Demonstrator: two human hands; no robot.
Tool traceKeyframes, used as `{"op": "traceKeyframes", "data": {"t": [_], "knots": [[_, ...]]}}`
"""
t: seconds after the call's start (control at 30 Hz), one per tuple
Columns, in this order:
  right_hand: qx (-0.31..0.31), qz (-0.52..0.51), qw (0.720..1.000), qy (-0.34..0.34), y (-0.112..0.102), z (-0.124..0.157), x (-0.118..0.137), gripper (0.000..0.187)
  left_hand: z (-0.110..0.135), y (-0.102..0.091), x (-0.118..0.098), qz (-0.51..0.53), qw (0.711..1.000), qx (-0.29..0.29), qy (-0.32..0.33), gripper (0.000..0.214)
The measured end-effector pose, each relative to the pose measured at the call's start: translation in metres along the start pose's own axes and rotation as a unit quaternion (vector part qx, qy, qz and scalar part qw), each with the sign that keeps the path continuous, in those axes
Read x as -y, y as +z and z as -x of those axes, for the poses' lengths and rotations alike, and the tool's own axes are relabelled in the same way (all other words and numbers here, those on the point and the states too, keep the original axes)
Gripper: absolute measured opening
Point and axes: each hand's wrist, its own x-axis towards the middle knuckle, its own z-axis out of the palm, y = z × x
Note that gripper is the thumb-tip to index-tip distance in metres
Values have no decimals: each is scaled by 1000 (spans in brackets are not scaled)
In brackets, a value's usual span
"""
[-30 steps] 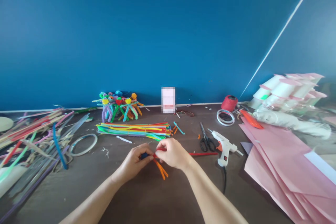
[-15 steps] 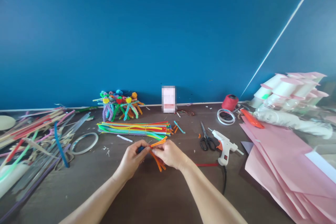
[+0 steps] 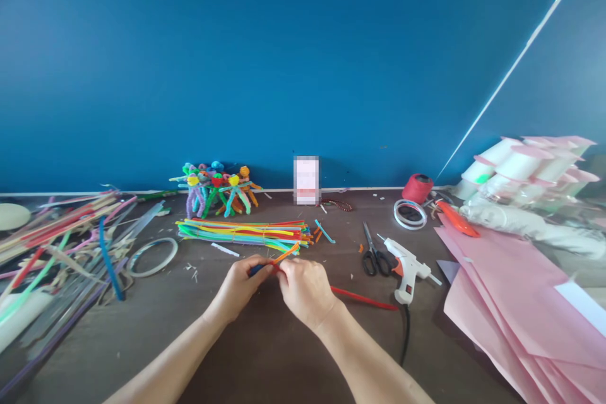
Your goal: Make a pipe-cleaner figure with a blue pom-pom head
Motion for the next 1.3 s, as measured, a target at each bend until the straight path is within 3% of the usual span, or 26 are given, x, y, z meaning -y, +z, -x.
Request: {"op": "traceKeyframes", "data": {"t": [0.33,0.47,0.57,0.67,0.87,1.3], "knots": [[5,-59,998,23,1,-2,-1,17,-1,-1,1,148,981,-13,-127,36],[-133,-85,987,27,-2,-6,-13,13,-2,0,6,200,968,-27,-147,34],[-218,-90,971,-44,-9,-6,-13,14,-3,1,6,208,966,-38,-149,32],[-174,-84,976,-98,-9,-3,-3,13,-3,1,4,192,971,-46,-137,32],[-80,45,992,-89,5,2,11,9,-2,0,-2,197,970,-37,-141,32],[-65,72,993,-65,14,5,15,9,0,-2,-8,193,972,-30,-134,23]]}}
